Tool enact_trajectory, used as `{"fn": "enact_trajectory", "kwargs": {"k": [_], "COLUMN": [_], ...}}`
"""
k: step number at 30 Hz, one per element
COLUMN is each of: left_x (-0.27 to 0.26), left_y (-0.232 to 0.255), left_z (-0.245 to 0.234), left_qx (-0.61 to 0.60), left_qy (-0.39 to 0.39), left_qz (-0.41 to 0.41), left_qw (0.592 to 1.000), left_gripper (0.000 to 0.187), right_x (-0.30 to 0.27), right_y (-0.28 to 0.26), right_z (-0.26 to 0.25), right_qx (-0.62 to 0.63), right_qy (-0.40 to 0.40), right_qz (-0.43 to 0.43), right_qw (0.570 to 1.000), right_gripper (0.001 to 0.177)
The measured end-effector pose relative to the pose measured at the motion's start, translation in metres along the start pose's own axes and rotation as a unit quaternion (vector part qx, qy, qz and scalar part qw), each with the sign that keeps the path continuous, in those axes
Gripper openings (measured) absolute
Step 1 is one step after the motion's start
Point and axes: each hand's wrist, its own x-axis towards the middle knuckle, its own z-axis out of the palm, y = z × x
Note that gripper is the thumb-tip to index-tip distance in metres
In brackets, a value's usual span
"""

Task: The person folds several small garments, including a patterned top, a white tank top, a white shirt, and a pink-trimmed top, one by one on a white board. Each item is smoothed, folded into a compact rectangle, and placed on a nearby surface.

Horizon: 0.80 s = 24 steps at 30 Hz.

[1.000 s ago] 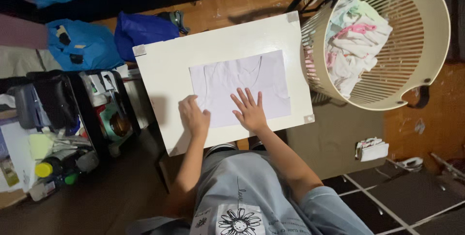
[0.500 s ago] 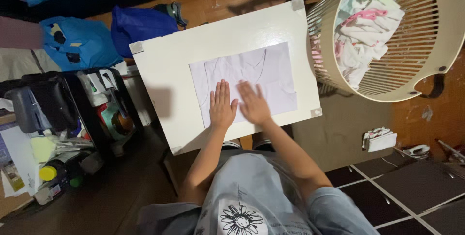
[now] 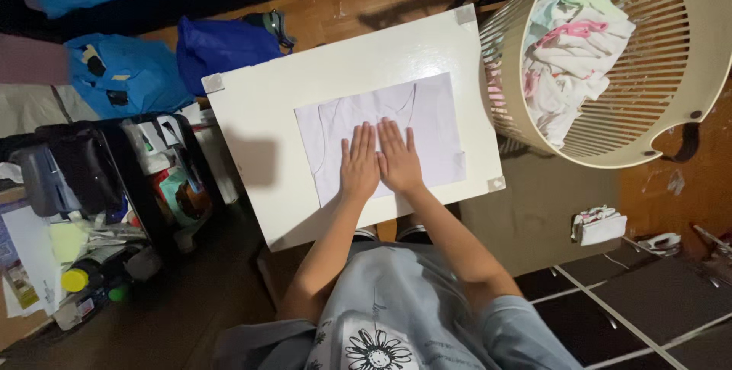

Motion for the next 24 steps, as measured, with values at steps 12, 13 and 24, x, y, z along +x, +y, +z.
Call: {"fn": "enact_trajectory", "kwargs": {"k": [12,13,24], "left_x": [0.018,0.025,0.049], "left_y": [0.003,0.011,0.054], "left_z": [-0.005,-0.002,-0.003], "left_qx": [-0.005,-0.002,-0.053], "left_qy": [0.005,-0.003,-0.026], "left_qz": [-0.033,-0.001,0.028], "left_qw": [0.999,1.000,0.998], "left_gripper": [0.065,0.065,0.074], "right_x": [0.003,0.006,0.055], "right_y": [0.067,0.066,0.086], "right_z": [-0.042,-0.039,-0.046], "right_qx": [-0.026,-0.023,0.008], "right_qy": [0.036,0.028,0.062], "right_qz": [0.056,0.047,0.082], "right_qw": [0.997,0.998,0.995], "right_gripper": [0.069,0.069,0.069]}}
